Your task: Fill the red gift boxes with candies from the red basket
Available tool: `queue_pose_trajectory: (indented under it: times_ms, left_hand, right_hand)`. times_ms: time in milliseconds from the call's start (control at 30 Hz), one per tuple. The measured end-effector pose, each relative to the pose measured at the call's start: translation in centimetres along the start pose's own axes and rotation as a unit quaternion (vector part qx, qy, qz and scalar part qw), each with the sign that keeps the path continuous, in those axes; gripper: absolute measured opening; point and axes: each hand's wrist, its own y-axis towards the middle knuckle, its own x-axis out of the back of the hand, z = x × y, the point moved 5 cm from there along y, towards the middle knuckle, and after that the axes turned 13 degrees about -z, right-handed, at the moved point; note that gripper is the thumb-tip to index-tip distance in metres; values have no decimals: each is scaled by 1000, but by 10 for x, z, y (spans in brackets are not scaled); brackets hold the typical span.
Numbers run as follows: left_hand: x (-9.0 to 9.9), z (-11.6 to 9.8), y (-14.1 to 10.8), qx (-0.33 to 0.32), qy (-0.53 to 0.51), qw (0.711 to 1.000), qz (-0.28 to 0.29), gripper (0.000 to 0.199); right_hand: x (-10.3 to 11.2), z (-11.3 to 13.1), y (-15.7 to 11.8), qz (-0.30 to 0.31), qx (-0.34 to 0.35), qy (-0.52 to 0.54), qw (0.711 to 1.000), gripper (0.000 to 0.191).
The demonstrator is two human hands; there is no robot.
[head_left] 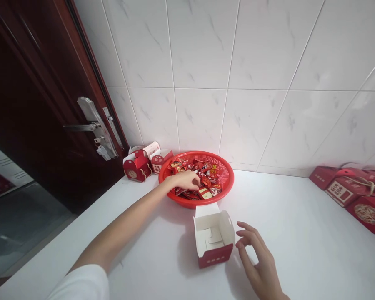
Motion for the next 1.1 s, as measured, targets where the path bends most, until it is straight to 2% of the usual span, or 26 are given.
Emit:
queue_pose_trajectory:
  times_ms: [67, 200, 333, 500, 733, 800, 967, 1100]
  left_hand:
    - [-6, -2, -1, 11, -1, 999, 37, 24]
    - [-11, -4, -2, 21, 10, 998, 59, 31]
    - [-14, -8, -3, 25, 11, 996, 86, 11]
    - [-16, -11, -3, 42, -2, 994, 101, 28]
    - [-16, -6, -4, 42, -23, 994, 103, 19]
    - [-16, -3, -4, 36, -31, 994, 93, 16]
    - [-10, 5, -2, 35, -45, 998, 35, 47]
    - [4, 9, -2, 26, -82, 996, -34, 51]
  right_hand:
    - [0, 2, 1, 2, 6, -2, 1000, 11]
    - [0, 7, 4, -16, 20, -2, 1000, 11]
    - [0, 11, 5, -19, 23, 0, 1000, 11]
    - [1, 12, 6, -22, 15, 8, 1000, 12]
    - [2, 12, 7, -28, 14, 9, 999, 12]
    - [2, 12, 7, -28, 14, 10, 999, 11]
    - [2, 11, 7, -25, 6, 11, 1000, 12]
    - [2, 12, 7, -25, 8, 14, 1000, 13]
